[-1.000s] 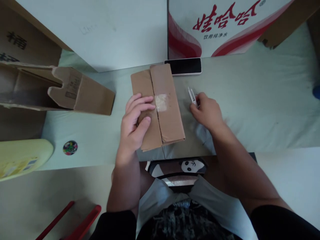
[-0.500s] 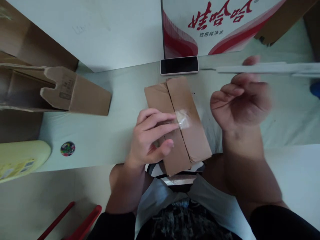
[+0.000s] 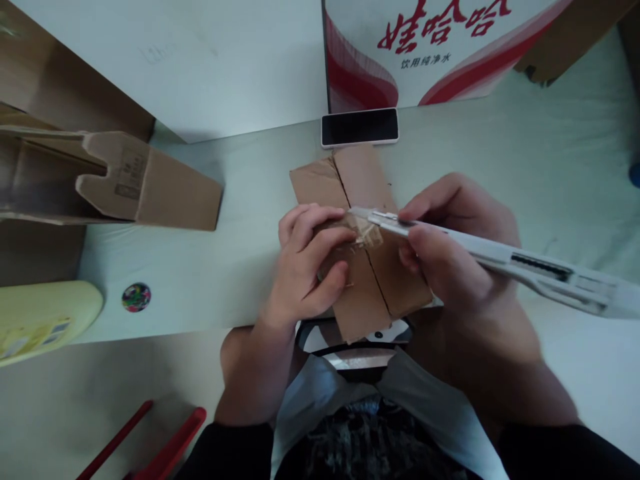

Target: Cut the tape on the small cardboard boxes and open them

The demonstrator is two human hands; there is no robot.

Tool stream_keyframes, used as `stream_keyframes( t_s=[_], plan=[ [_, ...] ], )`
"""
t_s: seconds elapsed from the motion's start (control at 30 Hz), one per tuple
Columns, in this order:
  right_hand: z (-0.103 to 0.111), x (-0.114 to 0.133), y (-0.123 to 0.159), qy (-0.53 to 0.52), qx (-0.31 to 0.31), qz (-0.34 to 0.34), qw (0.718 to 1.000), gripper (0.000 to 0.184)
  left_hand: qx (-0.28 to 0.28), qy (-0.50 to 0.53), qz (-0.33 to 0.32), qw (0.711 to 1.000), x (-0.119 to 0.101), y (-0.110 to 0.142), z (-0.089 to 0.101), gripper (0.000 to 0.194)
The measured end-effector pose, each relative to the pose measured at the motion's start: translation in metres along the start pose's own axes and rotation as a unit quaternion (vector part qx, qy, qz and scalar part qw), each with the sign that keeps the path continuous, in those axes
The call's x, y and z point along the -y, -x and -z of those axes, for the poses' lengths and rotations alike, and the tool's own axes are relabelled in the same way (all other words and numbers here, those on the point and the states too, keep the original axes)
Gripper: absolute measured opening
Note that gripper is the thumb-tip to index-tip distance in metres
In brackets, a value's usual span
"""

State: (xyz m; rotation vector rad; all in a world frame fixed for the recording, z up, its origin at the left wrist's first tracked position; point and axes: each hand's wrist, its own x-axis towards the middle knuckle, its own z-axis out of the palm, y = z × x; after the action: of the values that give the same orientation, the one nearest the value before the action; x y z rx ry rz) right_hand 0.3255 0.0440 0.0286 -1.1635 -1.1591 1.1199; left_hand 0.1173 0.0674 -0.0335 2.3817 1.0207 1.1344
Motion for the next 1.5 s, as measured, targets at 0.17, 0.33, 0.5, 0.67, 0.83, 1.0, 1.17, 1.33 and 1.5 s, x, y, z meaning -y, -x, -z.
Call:
stream_keyframes(
  t_s=[0.17,0.33,0.5,0.67,0.83,1.0,1.17,1.33,1.5],
  plan=[
    [-0.011,-0.002,-0.001,0.123,0.001,-0.043,0.991,0.007,-0.018,0.02,0.017,0.999,0.003,0.0,0.004,0.024],
    [-0.015,-0.004,0.001,0.222,0.047,-0.018,0.974,0.014,-0.026,0.025,0.021,0.999,0.007,0.003,0.007,0.016],
    [-0.016,-0.009,0.004,0.296,0.032,0.031,0.954,0.016,-0.022,0.039,0.018,0.999,0.01,0.004,0.009,0.015],
    [-0.016,-0.009,0.002,0.326,0.017,0.08,0.942,0.012,-0.004,0.022,0.031,0.999,0.009,0.003,0.011,0.017],
    [-0.014,-0.007,0.001,0.304,0.053,0.054,0.95,0.007,-0.005,0.023,0.036,0.999,0.008,0.003,0.011,0.016],
    [-0.012,-0.011,0.001,0.279,0.052,0.051,0.958,0.017,-0.002,0.014,0.042,0.999,0.009,0.003,0.01,0.02],
    [-0.01,-0.015,0.0,0.299,0.049,0.04,0.952,0.017,0.008,0.009,0.046,0.999,0.009,0.002,0.011,0.024],
    [-0.009,-0.014,-0.001,0.301,0.051,0.038,0.951,0.015,-0.011,0.028,0.029,0.999,0.009,0.002,0.011,0.016],
    [-0.01,-0.015,0.002,0.282,0.042,0.041,0.958,0.014,-0.003,0.014,0.036,0.999,0.009,0.002,0.011,0.018]
  ],
)
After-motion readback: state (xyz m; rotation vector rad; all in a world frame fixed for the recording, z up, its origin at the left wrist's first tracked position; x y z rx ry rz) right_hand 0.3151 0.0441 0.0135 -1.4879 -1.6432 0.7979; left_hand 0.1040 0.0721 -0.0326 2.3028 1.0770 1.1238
